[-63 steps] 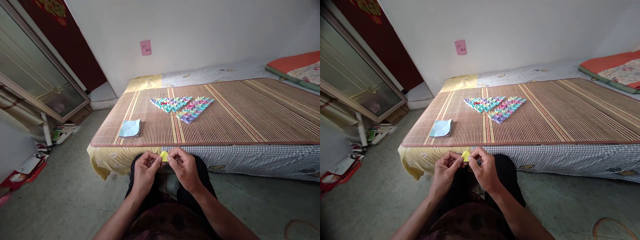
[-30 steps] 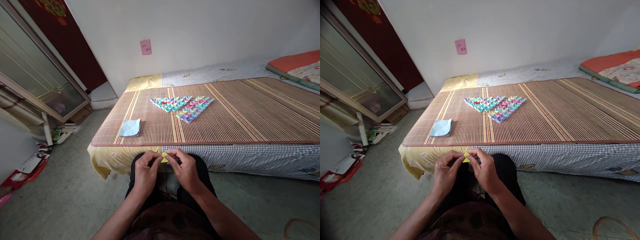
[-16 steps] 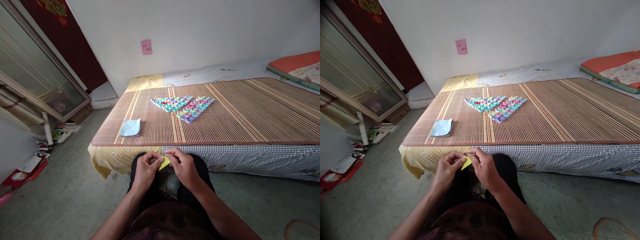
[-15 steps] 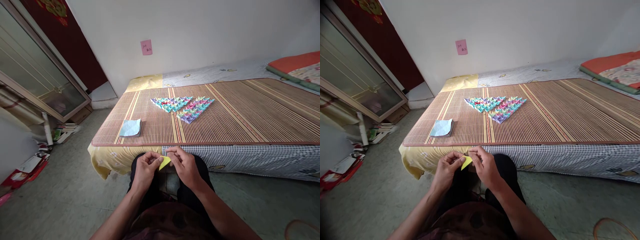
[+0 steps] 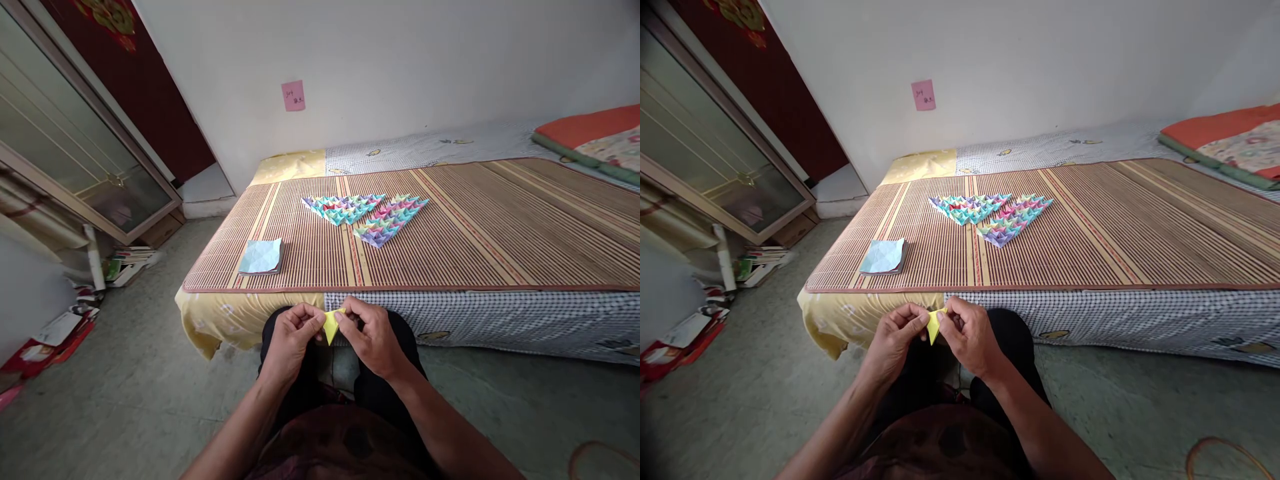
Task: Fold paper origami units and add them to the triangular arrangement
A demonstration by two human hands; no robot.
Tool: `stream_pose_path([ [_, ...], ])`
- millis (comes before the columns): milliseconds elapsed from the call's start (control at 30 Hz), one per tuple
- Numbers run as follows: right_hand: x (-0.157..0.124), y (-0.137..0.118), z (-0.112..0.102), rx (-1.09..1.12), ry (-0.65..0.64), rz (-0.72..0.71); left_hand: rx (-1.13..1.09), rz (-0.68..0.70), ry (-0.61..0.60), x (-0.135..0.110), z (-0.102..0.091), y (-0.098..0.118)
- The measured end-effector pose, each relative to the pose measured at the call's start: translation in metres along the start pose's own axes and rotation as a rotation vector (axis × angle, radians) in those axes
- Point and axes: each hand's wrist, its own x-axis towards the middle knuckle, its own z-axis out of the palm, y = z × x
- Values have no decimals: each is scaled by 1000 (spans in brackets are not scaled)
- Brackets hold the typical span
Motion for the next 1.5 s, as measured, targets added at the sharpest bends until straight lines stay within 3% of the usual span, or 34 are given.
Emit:
stream_pose_path([
  [267, -2, 7, 3, -3, -2, 34, 90, 50, 60, 0, 0, -5],
  [467, 3, 9, -7, -8, -128, -11, 137, -7, -9, -1, -2, -5],
  [567, 4, 6, -7, 110, -104, 73, 61, 29, 38, 0, 1, -5],
  [667, 1, 7, -1, 196, -162, 140, -64, 45, 111, 1, 3, -4],
  [933, -6, 7, 13, 182, -222, 193, -256, -14, 173, 1, 5, -8],
  [1033, -7, 6, 14, 76, -203, 147, -264, -25, 164, 0, 5, -9],
  [1133, -6, 5, 13, -109, -187, 1, -246, -35, 133, 0, 5, -8],
  [1200, -4, 4, 9, -169, -240, -77, -228, -31, 118, 0, 5, -8],
  [1300, -3, 3, 4, -134, -308, -66, -201, 7, 117, 0, 5, -8],
  [1500, -4, 3, 7, -44, -12, -14, 42, 223, 219, -5, 6, -6],
])
